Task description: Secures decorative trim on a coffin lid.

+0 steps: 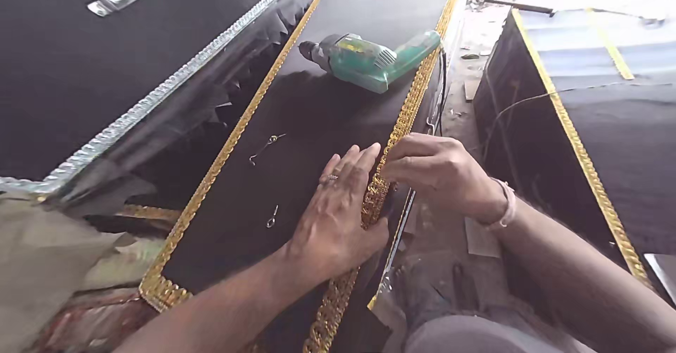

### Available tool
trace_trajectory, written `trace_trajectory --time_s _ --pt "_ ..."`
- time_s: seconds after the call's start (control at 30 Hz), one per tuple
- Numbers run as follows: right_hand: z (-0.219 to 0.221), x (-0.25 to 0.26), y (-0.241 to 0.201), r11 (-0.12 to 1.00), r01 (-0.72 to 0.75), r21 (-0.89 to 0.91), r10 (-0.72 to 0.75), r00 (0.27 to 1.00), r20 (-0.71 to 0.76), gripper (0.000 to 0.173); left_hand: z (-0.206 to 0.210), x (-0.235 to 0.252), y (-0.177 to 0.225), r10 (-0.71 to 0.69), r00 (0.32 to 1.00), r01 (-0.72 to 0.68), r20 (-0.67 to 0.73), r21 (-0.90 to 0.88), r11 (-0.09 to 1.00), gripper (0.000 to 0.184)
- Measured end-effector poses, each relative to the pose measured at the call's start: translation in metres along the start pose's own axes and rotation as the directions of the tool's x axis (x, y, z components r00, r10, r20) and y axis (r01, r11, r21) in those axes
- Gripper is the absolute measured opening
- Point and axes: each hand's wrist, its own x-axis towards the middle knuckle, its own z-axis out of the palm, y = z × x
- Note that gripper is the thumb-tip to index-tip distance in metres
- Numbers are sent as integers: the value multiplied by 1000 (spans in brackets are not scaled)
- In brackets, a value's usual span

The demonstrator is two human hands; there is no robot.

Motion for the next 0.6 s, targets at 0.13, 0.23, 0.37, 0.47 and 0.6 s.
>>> trace_trajectory --time_s 0.13,0.23,0.37,0.47,0.6 --pt "0 1 1 998 43 -46 -42 999 17 18 1 0 0 -13 1000 13 0 5 1000 96" --pt "0 0 1 997 59 -58 -58 998 24 17 1 0 0 -14 1000 14 -2 8 1000 96" --pt "2 1 -2 990 96 -100 -95 995 23 19 0 0 2 -33 999 33 13 10 999 96" --pt "3 0 -3 990 101 -99 -99 995 20 19 1 0 2 -42 999 42 7 9 999 97" --pt "3 -1 -4 991 95 -98 -93 995 27 19 3 -1 1 -40 999 41 -9 22 999 97"
